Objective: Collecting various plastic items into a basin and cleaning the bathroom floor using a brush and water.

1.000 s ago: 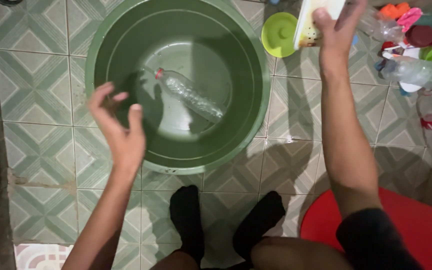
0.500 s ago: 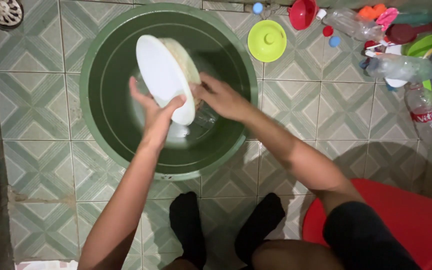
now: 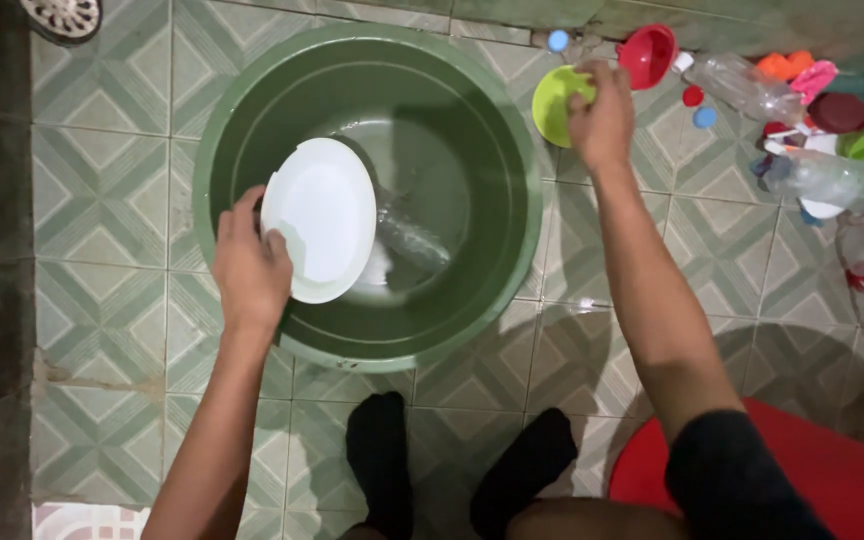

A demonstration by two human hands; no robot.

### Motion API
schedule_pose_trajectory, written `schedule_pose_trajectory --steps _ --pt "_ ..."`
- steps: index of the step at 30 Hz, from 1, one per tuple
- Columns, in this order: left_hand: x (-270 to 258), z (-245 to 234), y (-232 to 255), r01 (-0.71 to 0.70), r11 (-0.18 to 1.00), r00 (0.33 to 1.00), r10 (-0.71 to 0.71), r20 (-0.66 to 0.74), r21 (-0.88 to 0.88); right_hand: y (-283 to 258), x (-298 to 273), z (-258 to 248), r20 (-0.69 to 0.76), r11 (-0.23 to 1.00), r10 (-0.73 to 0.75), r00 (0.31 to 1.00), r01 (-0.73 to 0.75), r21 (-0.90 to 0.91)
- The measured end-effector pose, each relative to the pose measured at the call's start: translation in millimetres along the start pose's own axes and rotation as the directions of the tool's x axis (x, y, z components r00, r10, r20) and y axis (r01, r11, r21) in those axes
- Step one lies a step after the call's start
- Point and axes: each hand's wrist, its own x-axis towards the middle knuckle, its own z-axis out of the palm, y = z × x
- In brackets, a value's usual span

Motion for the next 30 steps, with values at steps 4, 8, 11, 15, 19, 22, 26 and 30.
schedule_pose_trajectory --steps 4,8,11,15,19,22,26,30 --pt "0.9 -4.4 15.7 0.039 0.996 0.998 -0.042 0.04 0.083 19.7 -11.2 21.2 0.088 0.987 -0.102 0.991 0.112 -0.118" --pt "2.4 3.0 20.7 0.165 0.96 0.966 -0.203 0.158 0.224 55.5 -15.5 48.4 0.339 0.348 0.613 0.714 -0.629 0.695" --pt "-1.4 24.6 -9.1 0.156 0.942 0.962 -0.213 0.171 0.297 31.9 -7.6 16.4 0.061 0.854 0.285 0.957 -0.283 0.436" --pt "-6.0 32.6 -14.2 0.05 0.898 0.981 -0.126 0.146 0.437 -28.7 3.3 -26.9 0.119 0.982 0.08 0.99 -0.098 0.159" --pt "-6.2 13.1 19.0 0.0 0.884 0.987 -0.076 0.144 0.468 15.9 -12.4 18.4 0.21 0.989 -0.129 0.969 0.142 -0.047" --pt "-6.3 10.2 27.7 -0.045 0.899 0.986 -0.03 0.163 0.435 41.8 -18.3 38.0 0.254 0.96 -0.08 0.964 0.143 -0.241" --pt "-7.7 6.5 33.9 -0.069 0.93 0.986 0.008 0.167 0.362 47.8 -17.0 34.2 0.267 0.959 0.009 0.964 0.067 -0.274" --pt "-10.7 -1.0 37.8 -0.059 0.953 0.985 0.007 0.173 0.297 51.4 -10.3 20.9 0.32 0.786 0.428 0.845 -0.523 0.331"
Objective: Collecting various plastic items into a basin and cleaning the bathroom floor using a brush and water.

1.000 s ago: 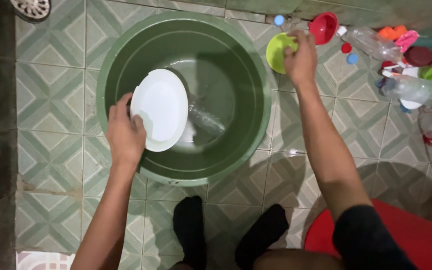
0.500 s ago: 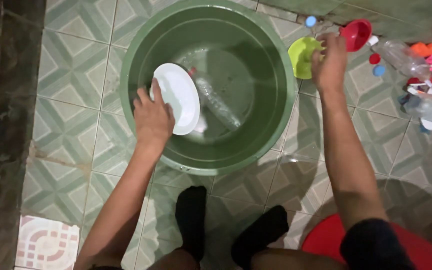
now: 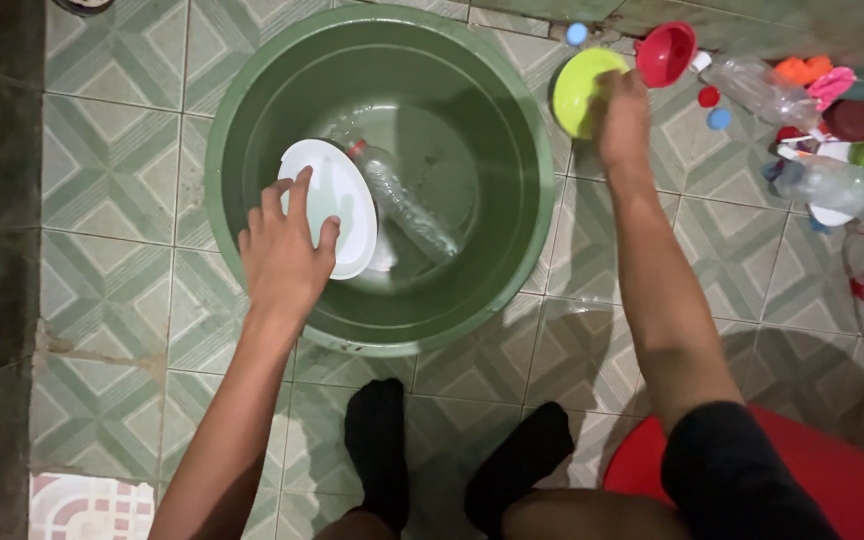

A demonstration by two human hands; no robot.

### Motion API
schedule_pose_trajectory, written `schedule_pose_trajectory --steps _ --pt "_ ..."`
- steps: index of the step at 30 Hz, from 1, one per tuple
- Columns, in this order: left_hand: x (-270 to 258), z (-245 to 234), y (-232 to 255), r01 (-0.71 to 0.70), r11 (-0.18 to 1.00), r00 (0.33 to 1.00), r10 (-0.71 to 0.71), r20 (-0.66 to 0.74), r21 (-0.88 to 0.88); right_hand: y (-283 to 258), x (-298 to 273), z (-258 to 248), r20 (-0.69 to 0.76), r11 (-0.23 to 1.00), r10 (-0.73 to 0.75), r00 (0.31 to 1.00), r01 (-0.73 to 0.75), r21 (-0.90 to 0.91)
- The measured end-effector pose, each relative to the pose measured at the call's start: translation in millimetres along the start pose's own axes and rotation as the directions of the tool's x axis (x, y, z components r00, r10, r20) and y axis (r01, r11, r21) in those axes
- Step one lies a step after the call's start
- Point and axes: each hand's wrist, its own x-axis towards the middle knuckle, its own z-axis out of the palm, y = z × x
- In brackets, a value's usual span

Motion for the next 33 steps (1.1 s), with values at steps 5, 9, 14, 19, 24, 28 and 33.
schedule_pose_trajectory --steps 5,9,14,19,24,28,33 --pt "0.5 -8.3 12.4 -0.033 0.995 0.999 0.034 0.01 -0.092 -29.5 -5.7 -33.1 -0.147 0.914 -0.391 0.909 0.365 -0.178" --pt "7.4 1.1 32.9 -0.16 0.934 0.987 0.162 -0.019 -0.319 -105.8 -46.5 -20.4 -0.179 0.875 -0.416 0.892 0.446 0.188" --pt "20.4 22.6 68.2 -0.046 0.715 0.995 0.094 0.03 -0.698 -180.3 -114.6 47.3 0.093 0.746 -0.666 0.74 0.662 0.073" --pt "29.9 54.4 35.5 -0.032 0.603 0.999 -0.013 -0.05 -0.797 -193.5 -135.7 73.5 0.324 0.708 -0.684 0.654 0.702 0.078" --pt "26.5 38.7 -7.4 0.083 0.784 0.992 -0.126 -0.027 -0.615 -161.3 -69.4 24.6 0.236 0.756 -0.541 0.807 0.59 -0.283" --pt "22.4 35.0 -36.0 0.182 0.857 0.982 -0.178 0.054 -0.482 -40.4 15.6 -32.9 -0.256 0.741 -0.581 0.772 0.373 -0.558" --pt "24.1 44.9 -54.4 0.262 0.879 0.962 -0.203 0.184 -0.398 41.5 39.8 -60.2 -0.25 0.81 -0.401 0.881 0.214 -0.546"
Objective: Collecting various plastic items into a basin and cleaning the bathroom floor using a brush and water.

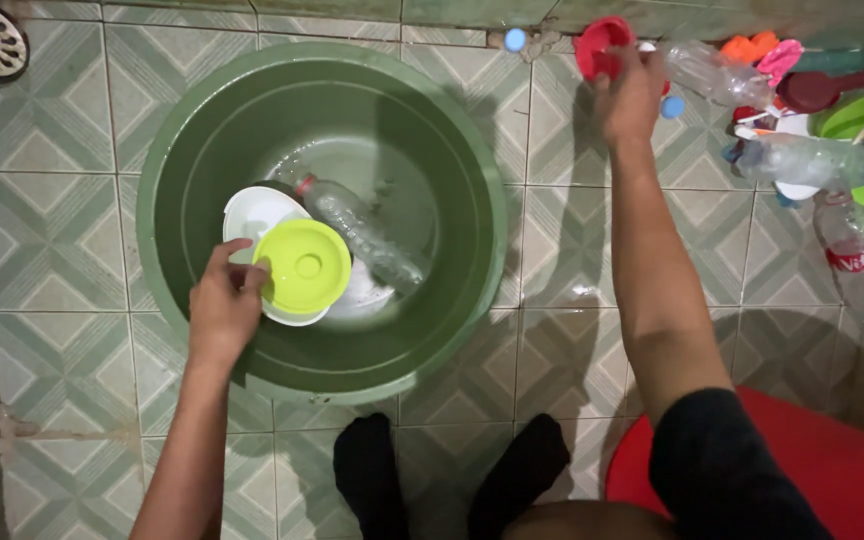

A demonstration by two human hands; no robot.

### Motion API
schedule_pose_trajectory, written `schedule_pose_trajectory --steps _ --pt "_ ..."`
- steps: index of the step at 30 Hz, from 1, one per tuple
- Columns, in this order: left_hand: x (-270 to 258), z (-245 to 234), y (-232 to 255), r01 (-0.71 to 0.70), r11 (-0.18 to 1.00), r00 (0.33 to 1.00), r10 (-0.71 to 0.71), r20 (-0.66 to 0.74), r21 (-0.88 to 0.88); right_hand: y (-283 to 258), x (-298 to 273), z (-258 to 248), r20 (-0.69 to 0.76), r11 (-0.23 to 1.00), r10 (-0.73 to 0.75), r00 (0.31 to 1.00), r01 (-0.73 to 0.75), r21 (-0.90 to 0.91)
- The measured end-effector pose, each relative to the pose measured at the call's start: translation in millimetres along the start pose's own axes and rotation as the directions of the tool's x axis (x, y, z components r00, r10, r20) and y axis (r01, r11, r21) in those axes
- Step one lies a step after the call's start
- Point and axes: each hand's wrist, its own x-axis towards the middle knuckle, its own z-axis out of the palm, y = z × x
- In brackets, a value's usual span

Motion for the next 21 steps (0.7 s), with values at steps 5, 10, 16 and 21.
schedule_pose_trajectory --steps 5,10,16,21 --pt "1.5 6.1 9.9 -0.013 0.999 1.0 0.012 0.01 0.047 -0.9 -15.3 3.8 0.027 1.0 -0.014 1.0 0.014 -0.022" --pt "-6.7 6.9 37.8 -0.202 0.962 0.971 0.221 -0.09 0.185 -87.0 -26.9 -39.9 -0.006 0.945 0.009 1.0 -0.006 0.327" --pt "-14.0 20.4 98.2 -0.349 0.935 0.935 0.352 -0.039 0.062 -196.9 -48.4 -90.2 0.014 0.86 -0.29 0.957 0.254 0.442" --pt "-12.6 43.9 147.3 -0.598 0.797 0.799 0.601 0.02 -0.085 -262.0 -69.2 -99.4 0.217 0.732 -0.632 0.744 0.481 0.483"
